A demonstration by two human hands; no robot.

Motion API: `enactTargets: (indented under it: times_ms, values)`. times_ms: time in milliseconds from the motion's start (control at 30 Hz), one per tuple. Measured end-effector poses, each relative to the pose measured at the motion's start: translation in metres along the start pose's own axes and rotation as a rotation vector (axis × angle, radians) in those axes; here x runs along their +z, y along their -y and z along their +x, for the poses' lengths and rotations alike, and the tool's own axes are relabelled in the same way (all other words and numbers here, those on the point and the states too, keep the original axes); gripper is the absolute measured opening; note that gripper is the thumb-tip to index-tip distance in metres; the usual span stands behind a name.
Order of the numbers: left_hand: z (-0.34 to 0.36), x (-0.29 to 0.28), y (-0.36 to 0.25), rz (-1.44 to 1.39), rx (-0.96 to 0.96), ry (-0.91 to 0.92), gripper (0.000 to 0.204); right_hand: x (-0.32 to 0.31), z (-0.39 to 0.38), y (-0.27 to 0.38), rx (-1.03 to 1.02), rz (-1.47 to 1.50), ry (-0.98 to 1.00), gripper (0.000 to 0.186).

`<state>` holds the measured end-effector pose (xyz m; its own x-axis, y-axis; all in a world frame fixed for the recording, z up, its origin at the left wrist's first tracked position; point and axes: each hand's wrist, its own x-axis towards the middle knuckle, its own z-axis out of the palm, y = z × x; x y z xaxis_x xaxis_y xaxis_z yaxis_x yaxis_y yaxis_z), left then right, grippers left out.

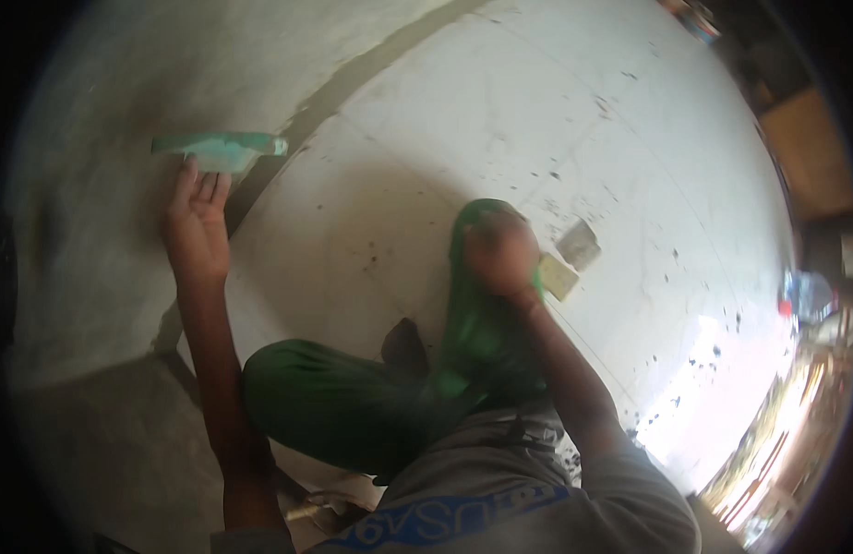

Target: The person applies grout to the seam between the floor tiles and the wall using a handheld float, then uses a small trowel and a cloth to refine the grout line.

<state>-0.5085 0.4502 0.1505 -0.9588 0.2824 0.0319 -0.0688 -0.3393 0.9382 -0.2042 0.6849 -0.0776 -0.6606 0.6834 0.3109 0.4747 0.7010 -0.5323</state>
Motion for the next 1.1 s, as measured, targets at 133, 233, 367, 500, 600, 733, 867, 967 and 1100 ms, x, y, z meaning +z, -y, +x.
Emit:
enactTargets:
  times_ms: [133, 233, 367, 500, 600, 733, 867, 967, 1100]
  values:
    - [-0.014, 0.012, 0.024, 0.165, -0.159, 0.246, 0.030, 0.005, -0.007, 0.094, 0.279, 0.839, 0.327, 0.049]
    - [-0.032, 0.039, 0.038, 0.199, -0.256, 0.364, 0.028, -0.018, 0.008, 0.160, 0.489, 1.369, 0.437, 0.044]
    - [-0.046, 0.044, 0.041, 0.223, -0.340, 0.571, 0.028, -0.031, 0.035, 0.195, 0.437, 1.566, 0.289, 0.039]
    - [-0.052, 0.045, 0.040, 0.343, -0.403, 0.601, 0.030, -0.026, 0.056, 0.185, 0.510, 1.648, 0.128, 0.033]
    - [-0.055, 0.046, 0.029, 0.550, -0.527, 0.707, 0.032, -0.040, 0.074, 0.126, 0.607, 1.717, -0.040, 0.028]
    - [-0.055, 0.042, 0.022, 0.929, -0.492, 1.068, 0.034, -0.075, 0.060, -0.002, 0.762, 1.563, -0.135, 0.037]
    - [-0.057, 0.044, 0.020, 0.958, -0.468, 1.073, 0.032, -0.105, -0.013, -0.117, 1.002, 1.477, -0.271, 0.043]
    - [-0.057, 0.051, 0.024, 0.979, -0.487, 1.099, 0.030, -0.123, -0.070, -0.163, 1.167, 1.436, -0.428, 0.042]
    - [-0.054, 0.044, 0.030, 1.031, -0.485, 1.150, 0.029, -0.125, -0.111, -0.176, 1.153, 1.404, -0.451, 0.035]
